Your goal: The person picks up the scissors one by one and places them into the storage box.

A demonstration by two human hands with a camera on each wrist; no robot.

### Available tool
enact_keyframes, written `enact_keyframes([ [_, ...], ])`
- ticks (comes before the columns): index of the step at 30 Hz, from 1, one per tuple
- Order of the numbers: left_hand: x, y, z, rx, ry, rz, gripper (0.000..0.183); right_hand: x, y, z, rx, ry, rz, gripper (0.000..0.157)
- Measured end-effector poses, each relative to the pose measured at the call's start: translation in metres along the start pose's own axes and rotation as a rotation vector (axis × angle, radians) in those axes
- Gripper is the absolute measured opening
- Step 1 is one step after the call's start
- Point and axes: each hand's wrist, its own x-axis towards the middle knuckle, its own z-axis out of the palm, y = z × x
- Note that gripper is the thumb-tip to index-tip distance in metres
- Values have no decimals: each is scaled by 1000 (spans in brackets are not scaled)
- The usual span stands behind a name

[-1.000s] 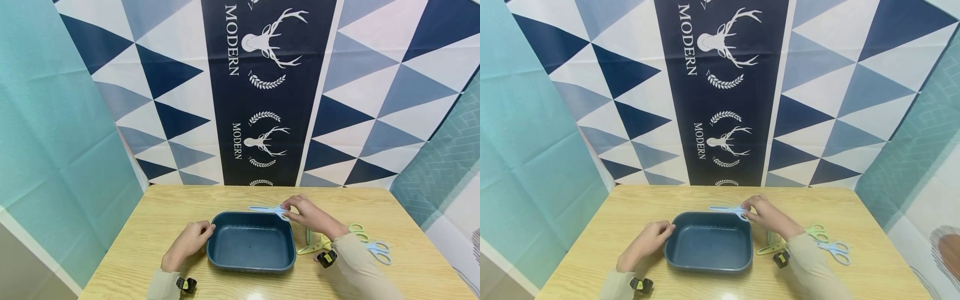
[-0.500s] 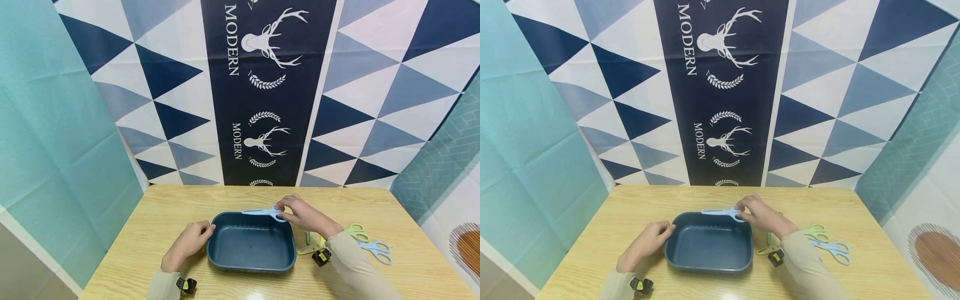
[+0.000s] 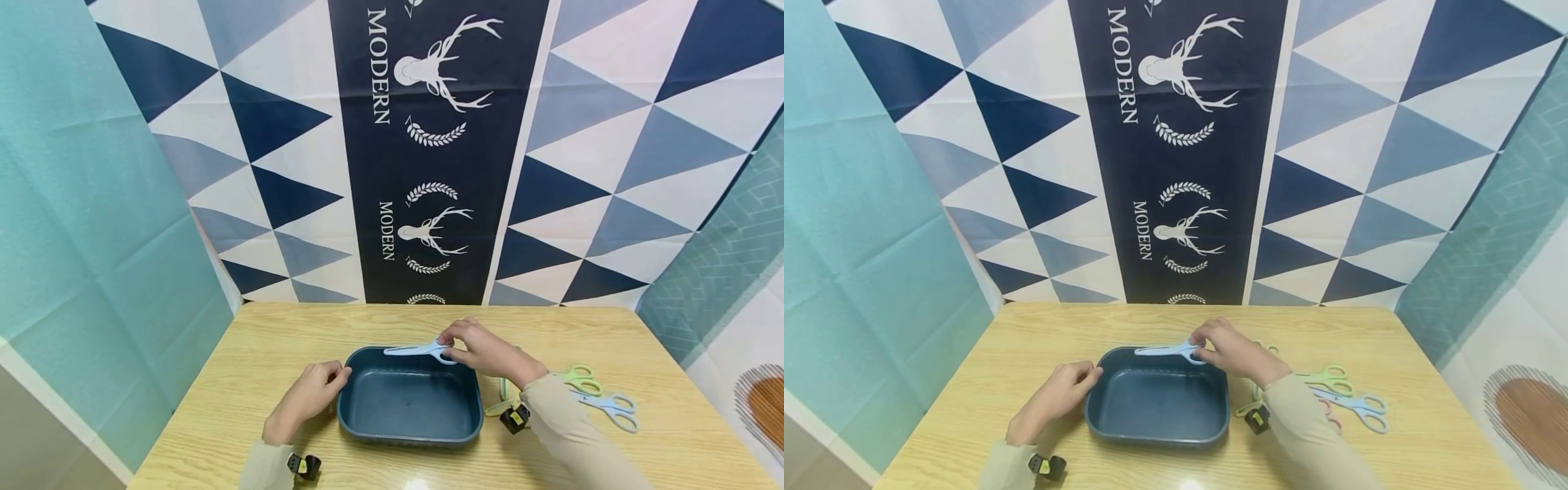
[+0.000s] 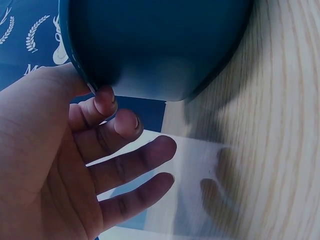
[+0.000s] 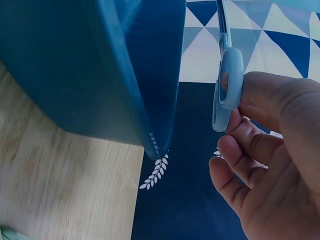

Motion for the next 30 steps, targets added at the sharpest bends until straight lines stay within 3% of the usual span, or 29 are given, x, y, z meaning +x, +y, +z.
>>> enact_keyframes([
  [30,-2,3,1,-16,12,5,38,20,-11,17,24,-68,-27,17],
])
